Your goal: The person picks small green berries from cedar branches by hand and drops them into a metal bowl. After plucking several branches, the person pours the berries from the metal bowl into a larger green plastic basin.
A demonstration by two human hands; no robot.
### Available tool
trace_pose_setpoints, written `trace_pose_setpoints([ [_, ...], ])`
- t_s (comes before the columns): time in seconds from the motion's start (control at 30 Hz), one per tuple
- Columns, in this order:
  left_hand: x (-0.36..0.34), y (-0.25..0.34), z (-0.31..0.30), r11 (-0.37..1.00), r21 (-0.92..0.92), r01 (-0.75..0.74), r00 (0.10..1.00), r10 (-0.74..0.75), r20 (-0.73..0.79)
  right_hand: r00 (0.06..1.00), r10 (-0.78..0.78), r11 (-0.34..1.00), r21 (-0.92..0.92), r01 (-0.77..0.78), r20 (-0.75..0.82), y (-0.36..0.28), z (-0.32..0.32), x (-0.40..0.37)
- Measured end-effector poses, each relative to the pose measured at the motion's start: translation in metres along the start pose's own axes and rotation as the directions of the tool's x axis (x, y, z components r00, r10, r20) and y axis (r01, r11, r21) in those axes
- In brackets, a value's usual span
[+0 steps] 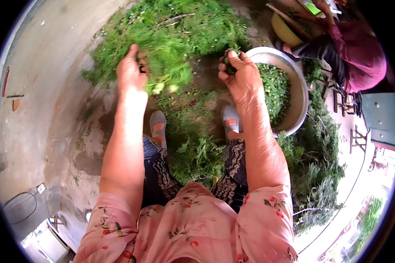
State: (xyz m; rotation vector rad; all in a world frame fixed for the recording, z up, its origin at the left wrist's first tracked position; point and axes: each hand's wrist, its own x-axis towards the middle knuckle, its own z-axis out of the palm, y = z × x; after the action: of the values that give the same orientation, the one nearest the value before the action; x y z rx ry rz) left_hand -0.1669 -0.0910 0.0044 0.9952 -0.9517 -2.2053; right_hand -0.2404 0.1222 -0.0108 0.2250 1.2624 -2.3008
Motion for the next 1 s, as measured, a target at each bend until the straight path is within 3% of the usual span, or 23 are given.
trace_pose_setpoints([
  [0.1, 0.001, 0.002, 0.007, 0.999, -0.034, -0.014, 1.0, 0.014, -0.018, 0.974, -0.115, 0.993, -0.002, 0.117, -0.195, -0.021, -0.029, 0.005],
  [0.17, 0.002, -0.002, 0.007, 1.0, -0.023, 0.02, 1.0, -0.019, 0.018, 0.884, -0.074, 0.97, 0.172, 0.171, -0.461, -0.031, -0.05, 0.016],
  [0.2, 0.003, -0.003, 0.006, 0.997, -0.04, 0.059, 0.998, -0.058, 0.028, 0.938, 0.022, 0.983, 0.178, 0.043, -0.346, -0.043, -0.081, 0.023],
  [0.23, 0.004, -0.004, 0.005, 0.994, -0.055, 0.099, 0.995, -0.097, 0.037, 0.914, -0.077, 0.989, 0.086, 0.121, -0.398, -0.048, -0.081, 0.018],
  [0.3, 0.003, -0.005, 0.005, 0.994, -0.024, 0.109, 0.994, -0.109, 0.03, 0.85, -0.149, 0.961, 0.127, 0.244, -0.506, -0.057, -0.094, 0.02],
  [0.4, 0.001, -0.006, 0.009, 0.985, 0.033, 0.168, 0.986, -0.168, 0.001, 0.74, -0.187, 0.951, 0.071, 0.302, -0.646, -0.07, -0.112, 0.017],
  [0.47, -0.004, -0.004, 0.012, 0.992, 0.037, 0.124, 0.989, -0.127, 0.071, 0.707, -0.174, 0.951, 0.069, 0.301, -0.685, -0.074, -0.149, 0.03],
  [0.5, -0.006, -0.003, 0.013, 0.991, 0.043, 0.127, 0.989, -0.13, 0.069, 0.681, -0.405, 0.9, -0.398, 0.179, -0.61, -0.072, -0.192, 0.044],
  [0.57, -0.008, -0.003, 0.016, 0.986, 0.078, 0.148, 0.987, -0.152, 0.051, 0.69, -0.575, 0.632, -0.774, 0.034, -0.44, -0.072, -0.195, 0.033],
  [0.6, -0.008, -0.005, 0.016, 0.986, 0.081, 0.148, 0.987, -0.153, 0.05, 0.67, -0.702, 0.13, -0.968, -0.215, -0.243, -0.079, -0.151, 0.003],
  [0.63, -0.008, -0.007, 0.015, 0.985, 0.055, 0.161, 0.984, -0.164, 0.072, 0.709, -0.705, -0.406, -0.814, -0.415, -0.009, -0.082, -0.127, -0.013],
  [0.7, -0.016, -0.007, 0.017, 0.993, 0.03, 0.113, 0.986, -0.116, 0.119, 0.607, -0.774, -0.229, -0.814, -0.534, -0.181, -0.086, -0.136, -0.003],
  [0.73, -0.018, -0.008, 0.018, 0.993, 0.022, 0.117, 0.985, -0.119, 0.128, 0.599, -0.766, -0.185, -0.811, -0.555, -0.235, -0.087, -0.133, -0.002],
  [0.77, -0.018, -0.009, 0.018, 0.993, 0.016, 0.118, 0.983, -0.119, 0.138, 0.54, -0.806, -0.042, -0.887, -0.459, -0.242, -0.087, -0.144, 0.001],
  [0.8, -0.017, -0.01, 0.017, 0.99, -0.022, 0.141, 0.974, -0.134, 0.183, 0.476, -0.833, 0.229, -0.958, -0.17, -0.284, -0.085, -0.148, 0.005],
  [0.83, -0.017, -0.011, 0.018, 0.991, -0.02, 0.13, 0.976, -0.124, 0.181, 0.429, -0.82, 0.508, -0.828, 0.237, -0.38, -0.084, -0.15, 0.013],
  [0.87, -0.019, -0.011, 0.019, 0.993, -0.011, 0.114, 0.977, -0.11, 0.184, 0.434, -0.793, 0.599, -0.673, 0.434, -0.427, -0.082, -0.154, 0.018],
  [0.9, -0.021, -0.01, 0.02, 0.995, -0.003, 0.101, 0.977, -0.099, 0.189, 0.402, -0.755, 0.65, -0.674, 0.352, -0.518, -0.083, -0.131, 0.014],
  [0.93, -0.021, -0.011, 0.019, 0.997, 0.012, 0.077, 0.975, -0.077, 0.21, 0.407, -0.754, 0.65, -0.67, 0.358, -0.515, -0.082, -0.116, 0.008],
  [1.0, -0.021, -0.012, 0.021, 0.998, 0.065, 0.012, 0.978, -0.025, 0.207, 0.701, -0.7, 0.518, -0.773, 0.367, -0.137, -0.073, -0.089, -0.006],
])
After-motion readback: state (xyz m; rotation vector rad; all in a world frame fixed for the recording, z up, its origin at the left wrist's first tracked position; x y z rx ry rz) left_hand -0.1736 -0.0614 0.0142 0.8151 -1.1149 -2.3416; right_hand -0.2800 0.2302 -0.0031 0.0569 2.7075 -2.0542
